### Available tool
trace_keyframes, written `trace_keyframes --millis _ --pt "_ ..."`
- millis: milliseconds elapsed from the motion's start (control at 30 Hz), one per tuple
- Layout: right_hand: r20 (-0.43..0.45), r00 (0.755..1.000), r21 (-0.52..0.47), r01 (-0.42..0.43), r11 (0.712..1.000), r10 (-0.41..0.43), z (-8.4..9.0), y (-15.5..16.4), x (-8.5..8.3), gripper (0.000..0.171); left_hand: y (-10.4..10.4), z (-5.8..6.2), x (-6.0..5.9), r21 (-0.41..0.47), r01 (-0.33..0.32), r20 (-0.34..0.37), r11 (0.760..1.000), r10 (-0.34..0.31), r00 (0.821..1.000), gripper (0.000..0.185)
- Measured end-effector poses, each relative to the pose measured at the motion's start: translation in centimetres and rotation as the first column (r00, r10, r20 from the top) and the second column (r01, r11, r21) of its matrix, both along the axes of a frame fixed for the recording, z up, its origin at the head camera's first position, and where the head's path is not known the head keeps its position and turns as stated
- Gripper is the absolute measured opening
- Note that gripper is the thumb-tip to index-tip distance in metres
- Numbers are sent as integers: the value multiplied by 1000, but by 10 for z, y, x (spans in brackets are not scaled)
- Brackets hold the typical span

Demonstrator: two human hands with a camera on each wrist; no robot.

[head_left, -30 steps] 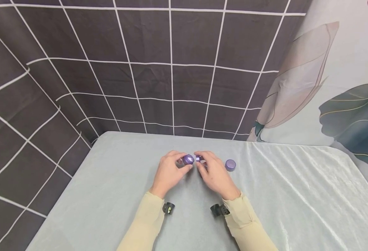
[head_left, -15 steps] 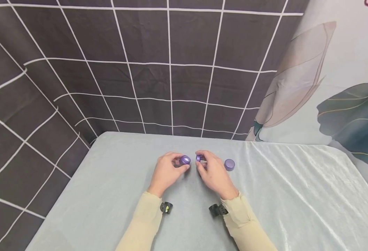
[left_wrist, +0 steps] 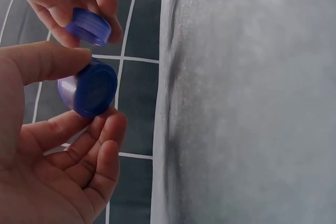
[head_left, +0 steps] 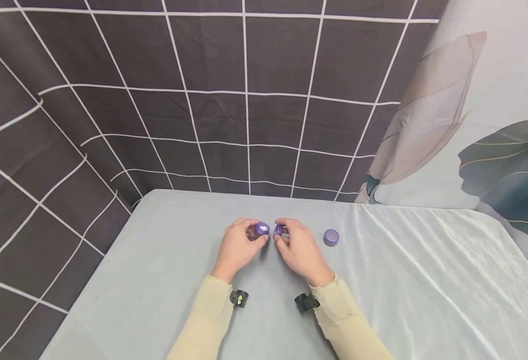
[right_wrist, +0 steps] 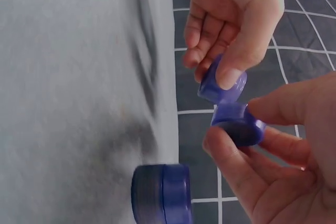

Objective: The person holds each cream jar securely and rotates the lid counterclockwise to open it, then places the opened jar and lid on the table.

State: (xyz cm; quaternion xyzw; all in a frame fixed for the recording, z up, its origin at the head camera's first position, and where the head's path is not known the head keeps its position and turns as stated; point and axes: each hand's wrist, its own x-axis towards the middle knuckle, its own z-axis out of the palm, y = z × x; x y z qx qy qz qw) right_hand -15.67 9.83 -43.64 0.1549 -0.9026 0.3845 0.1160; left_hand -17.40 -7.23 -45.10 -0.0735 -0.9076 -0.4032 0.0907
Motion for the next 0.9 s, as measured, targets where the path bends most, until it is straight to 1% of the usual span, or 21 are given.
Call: trace_keyframes --millis 67,200,300,400,533,633,800,900 --pt "-20 1000 23 17 1000 -17 -2 -2 -1 33 -1 0 0 3 -8 6 1000 8 1000 36" --pt "-28 999 56 45 997 -43 -6 -5 -3 32 -2 0 0 8 -33 7 999 33 999 35" --pt "-14 998 60 62 996 -61 -9 -8 -4 31 -3 1 -1 7 -41 9 999 41 999 34" --pt "5 997 60 71 996 -71 -11 -10 -6 30 -4 0 -1 -2 -53 36 999 53 998 33" --pt "22 998 62 63 996 -64 -12 -12 -7 30 -4 -1 -2 -16 -74 70 997 75 995 32" --pt "28 998 57 53 997 -54 -12 -13 -8 31 -4 -1 -1 -16 -82 82 997 83 993 32" --pt "45 998 66 34 997 -37 -13 -15 -9 33 -4 1 -1 -23 -76 76 997 77 994 33" --pt "62 998 77 23 997 -28 -13 -17 -10 34 -5 1 0 -44 -77 63 996 80 995 34"
